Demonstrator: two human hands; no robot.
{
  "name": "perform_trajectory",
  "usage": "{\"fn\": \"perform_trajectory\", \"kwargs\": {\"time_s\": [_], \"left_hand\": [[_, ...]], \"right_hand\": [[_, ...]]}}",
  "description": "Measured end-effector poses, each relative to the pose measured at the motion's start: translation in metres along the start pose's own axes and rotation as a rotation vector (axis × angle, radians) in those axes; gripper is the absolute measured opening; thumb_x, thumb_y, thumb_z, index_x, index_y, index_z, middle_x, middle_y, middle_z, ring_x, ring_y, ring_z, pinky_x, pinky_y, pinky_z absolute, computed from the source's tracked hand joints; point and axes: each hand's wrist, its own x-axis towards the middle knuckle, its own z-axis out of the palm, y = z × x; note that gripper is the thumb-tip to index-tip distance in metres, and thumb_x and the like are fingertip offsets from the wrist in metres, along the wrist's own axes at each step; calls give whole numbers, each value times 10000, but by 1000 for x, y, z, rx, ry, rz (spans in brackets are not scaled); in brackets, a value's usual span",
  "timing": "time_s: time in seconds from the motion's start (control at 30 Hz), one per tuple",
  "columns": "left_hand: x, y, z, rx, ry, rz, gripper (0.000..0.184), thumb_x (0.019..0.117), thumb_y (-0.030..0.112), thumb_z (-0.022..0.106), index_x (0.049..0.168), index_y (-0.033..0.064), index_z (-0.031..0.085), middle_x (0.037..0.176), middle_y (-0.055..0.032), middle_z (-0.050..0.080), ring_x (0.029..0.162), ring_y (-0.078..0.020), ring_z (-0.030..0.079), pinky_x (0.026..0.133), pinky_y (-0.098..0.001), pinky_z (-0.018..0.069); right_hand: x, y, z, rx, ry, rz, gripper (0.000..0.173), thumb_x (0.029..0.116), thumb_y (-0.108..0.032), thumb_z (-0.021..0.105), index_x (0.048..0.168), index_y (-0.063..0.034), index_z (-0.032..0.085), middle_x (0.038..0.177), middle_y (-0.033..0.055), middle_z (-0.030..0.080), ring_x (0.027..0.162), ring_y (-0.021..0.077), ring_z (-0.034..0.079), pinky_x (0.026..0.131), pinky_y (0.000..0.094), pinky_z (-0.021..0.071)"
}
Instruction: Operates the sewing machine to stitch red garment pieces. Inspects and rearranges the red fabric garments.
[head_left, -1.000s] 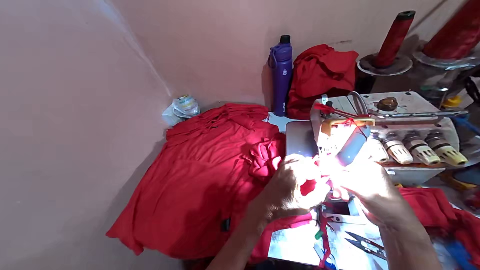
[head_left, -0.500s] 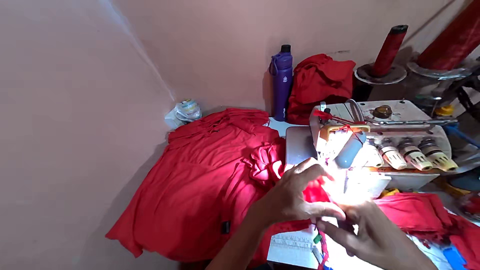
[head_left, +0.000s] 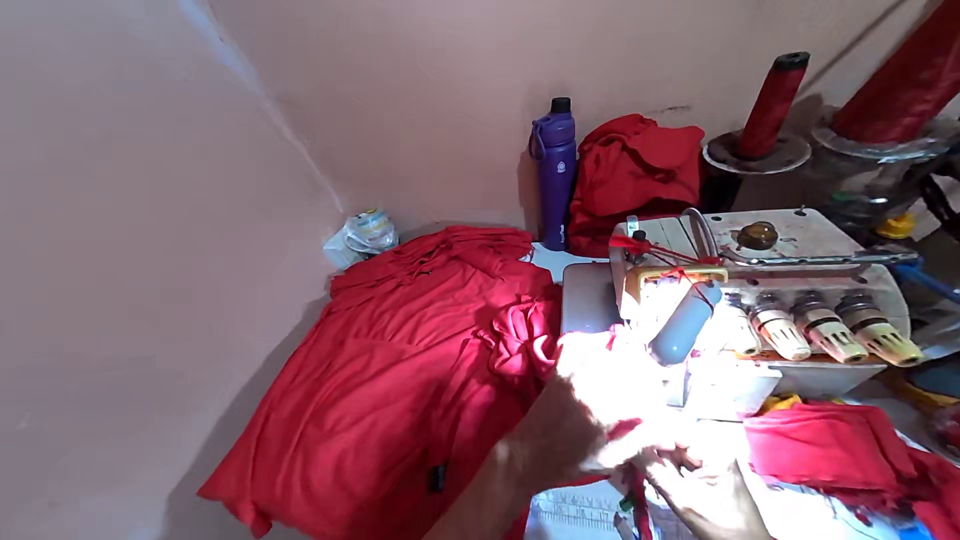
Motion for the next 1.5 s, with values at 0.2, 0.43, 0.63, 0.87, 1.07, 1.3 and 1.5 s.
{"fn": "perform_trajectory", "kwargs": {"time_s": [0.2,0.43,0.63,0.87,1.07,1.3,1.5], "left_hand": [[-7,6,5,-13,198,-158,272,883,289,680,913,30,760,1011,-155,757,1078,-254,686,1032,-404,443],[2,-24,17,-70,81,-492,225,972,216,591,1019,75,760,1079,-98,697,1074,-249,640,924,-479,491],[-13,4,9,-27,245,-457,242,954,249,614,913,68,769,1056,-114,750,1138,-286,663,1034,-532,417],[-24,21,8,47,362,-410,240,896,280,693,943,60,775,1026,-124,750,1053,-264,685,1012,-508,434],[-20,36,13,70,212,-323,171,888,261,690,858,145,812,1013,-60,770,1053,-224,697,1030,-483,438],[-36,37,42,187,333,-409,174,883,241,665,874,158,819,994,-38,775,1041,-191,699,1072,-462,405],[-5,16,45,201,316,-472,276,879,197,634,1045,46,794,1141,-112,759,1082,-272,707,1001,-513,461]], "right_hand": [[4,0,-2,40,-7,33,79,896,-147,704,905,-73,731,819,-96,701,688,-102,601,624,90,521],[15,3,0,-37,62,16,110,877,-148,712,927,-50,717,808,-87,699,649,-104,572,595,81,497],[17,-4,7,-171,173,98,288,845,-188,720,1027,35,701,788,-39,666,620,-101,527,579,87,459],[4,-34,18,-518,290,-148,180,886,-165,677,853,-6,755,797,99,687,667,35,588,639,146,479],[-40,-29,28,-440,244,-100,140,859,-46,678,890,58,765,917,158,746,806,27,670,796,113,510],[-39,-8,25,-343,275,-91,116,880,-44,690,879,50,758,914,102,758,930,-7,684,899,116,509],[8,1,24,-536,405,-128,157,865,-110,686,865,20,773,827,130,732,730,50,669,704,135,518]]}}
